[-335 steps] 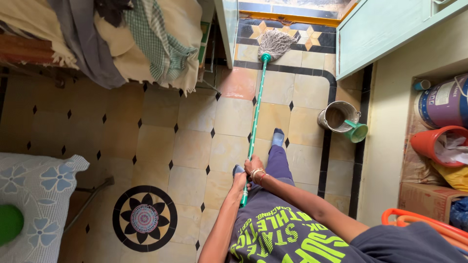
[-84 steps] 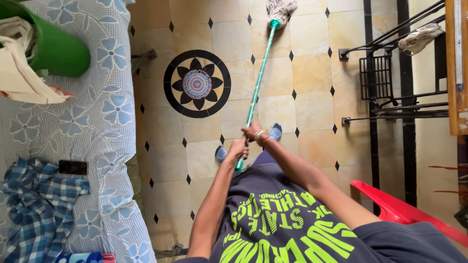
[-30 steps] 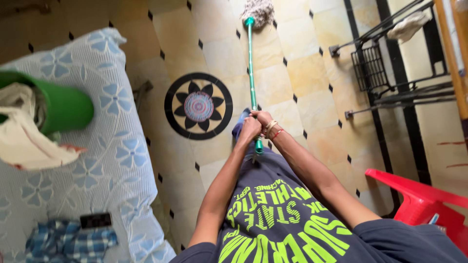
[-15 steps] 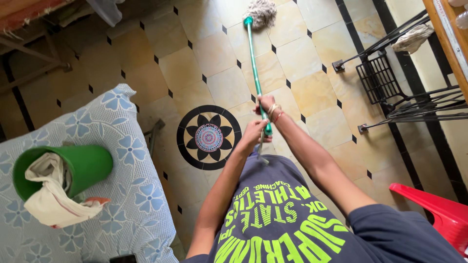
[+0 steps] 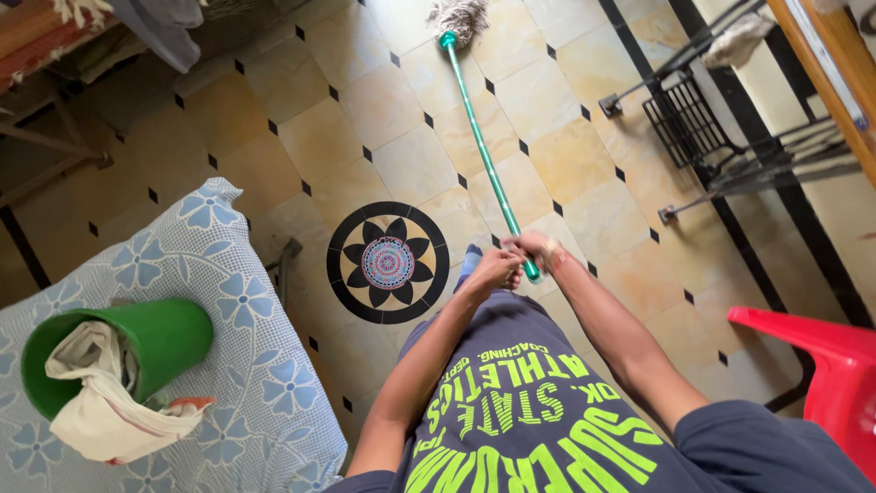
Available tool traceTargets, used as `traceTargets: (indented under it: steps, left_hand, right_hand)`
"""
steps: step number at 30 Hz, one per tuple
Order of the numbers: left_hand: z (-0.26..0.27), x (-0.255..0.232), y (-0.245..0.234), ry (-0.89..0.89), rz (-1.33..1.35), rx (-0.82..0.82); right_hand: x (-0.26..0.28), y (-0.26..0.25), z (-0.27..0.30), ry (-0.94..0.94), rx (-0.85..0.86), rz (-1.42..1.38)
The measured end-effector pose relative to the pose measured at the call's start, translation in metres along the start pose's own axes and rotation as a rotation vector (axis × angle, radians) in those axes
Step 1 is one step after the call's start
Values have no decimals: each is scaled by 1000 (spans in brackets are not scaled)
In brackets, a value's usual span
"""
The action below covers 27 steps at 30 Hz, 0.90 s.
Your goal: The person mops a tiled floor by hand using a string mop and a bucket, moving the mop across the floor surface to clean it.
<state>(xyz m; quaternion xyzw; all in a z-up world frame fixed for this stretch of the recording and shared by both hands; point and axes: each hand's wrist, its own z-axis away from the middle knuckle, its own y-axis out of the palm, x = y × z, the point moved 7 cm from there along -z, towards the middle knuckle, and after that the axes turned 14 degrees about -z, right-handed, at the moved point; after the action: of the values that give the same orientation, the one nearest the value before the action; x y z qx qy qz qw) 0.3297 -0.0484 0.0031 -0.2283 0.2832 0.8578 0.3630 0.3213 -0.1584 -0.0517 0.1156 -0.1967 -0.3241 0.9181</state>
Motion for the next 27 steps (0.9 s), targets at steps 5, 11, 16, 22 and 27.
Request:
traceTargets:
  steps: [5,11,16,22,27]
  left_hand:
    - [7,52,16,1,-263,112]
    - [31,94,41,-29,-185,118]
    - [31,137,67,-51,-175,30]
    - [41,175,105,-67,-541,-203]
    - [51,191,131,62,-461,-247]
  right_hand:
    - [-94,-34,67,-244,-415,354]
    - [-178,-46,121,-134,-503,198]
    - [-221,-67,154,29,-471,8]
    - [-226,-78,174,-79,-554,269]
    - [-224,-77,173,-167,-588,580]
